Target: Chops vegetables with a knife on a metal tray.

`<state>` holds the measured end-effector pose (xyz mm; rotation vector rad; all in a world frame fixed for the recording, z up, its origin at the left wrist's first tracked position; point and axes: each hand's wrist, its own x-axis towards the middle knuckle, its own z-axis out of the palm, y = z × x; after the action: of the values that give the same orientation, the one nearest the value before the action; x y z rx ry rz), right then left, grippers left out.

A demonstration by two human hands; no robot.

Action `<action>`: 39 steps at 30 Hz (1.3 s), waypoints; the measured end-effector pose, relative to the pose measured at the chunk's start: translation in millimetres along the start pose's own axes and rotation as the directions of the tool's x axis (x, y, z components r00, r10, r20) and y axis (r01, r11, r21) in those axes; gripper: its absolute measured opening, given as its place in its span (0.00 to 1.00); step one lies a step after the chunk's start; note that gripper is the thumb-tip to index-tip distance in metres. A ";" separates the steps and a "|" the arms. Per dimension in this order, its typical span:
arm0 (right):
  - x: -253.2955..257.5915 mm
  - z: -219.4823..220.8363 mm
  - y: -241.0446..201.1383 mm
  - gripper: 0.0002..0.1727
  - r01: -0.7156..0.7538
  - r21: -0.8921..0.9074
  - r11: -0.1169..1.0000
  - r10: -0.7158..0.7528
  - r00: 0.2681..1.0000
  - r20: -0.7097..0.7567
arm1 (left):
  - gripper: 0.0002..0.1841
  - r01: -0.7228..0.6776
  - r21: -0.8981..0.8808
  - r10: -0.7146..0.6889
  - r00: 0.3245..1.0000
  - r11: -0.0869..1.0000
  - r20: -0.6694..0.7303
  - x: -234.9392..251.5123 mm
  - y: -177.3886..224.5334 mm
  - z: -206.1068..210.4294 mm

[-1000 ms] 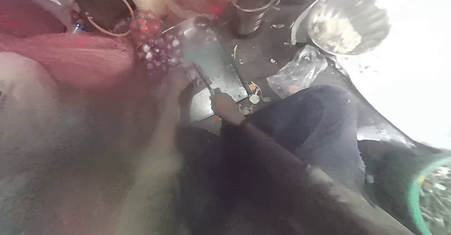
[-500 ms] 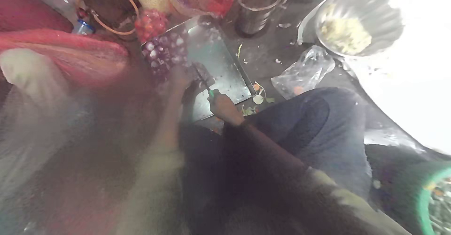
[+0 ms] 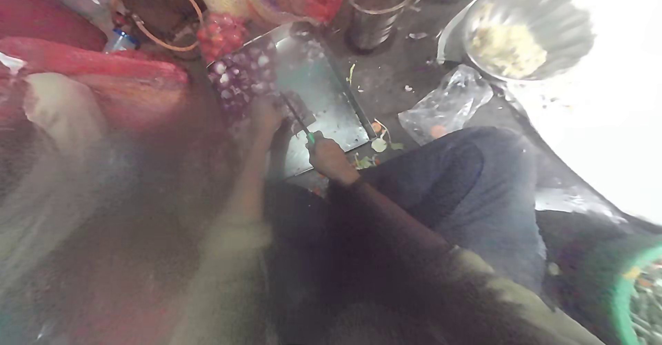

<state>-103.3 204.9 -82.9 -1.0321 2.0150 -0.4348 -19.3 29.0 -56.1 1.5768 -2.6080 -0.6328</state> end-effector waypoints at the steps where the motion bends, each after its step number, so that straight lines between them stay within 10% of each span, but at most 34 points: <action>1: 0.3 0.5 0.9 0.20 0.000 -0.001 1.000 0.000 1.000 0.001 | 0.15 0.005 -0.008 -0.005 1.000 1.000 -0.006 1.0 -1.6 1.0; 28: 5.6 19.0 -31.0 0.21 0.054 -0.092 0.994 -0.064 0.992 -0.109 | 0.14 0.206 -0.137 -0.210 0.978 0.969 -0.015 11.7 -9.4 -8.0; 39: 41.2 12.8 -56.0 0.20 -0.018 -0.246 0.969 0.000 0.997 -0.076 | 0.14 0.026 -0.015 -0.027 0.998 1.000 -0.054 10.9 -13.7 -4.7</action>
<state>-78.2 139.0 -77.5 -1.1706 2.1798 -0.2243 -12.0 12.7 -58.6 1.6036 -2.5429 -0.5999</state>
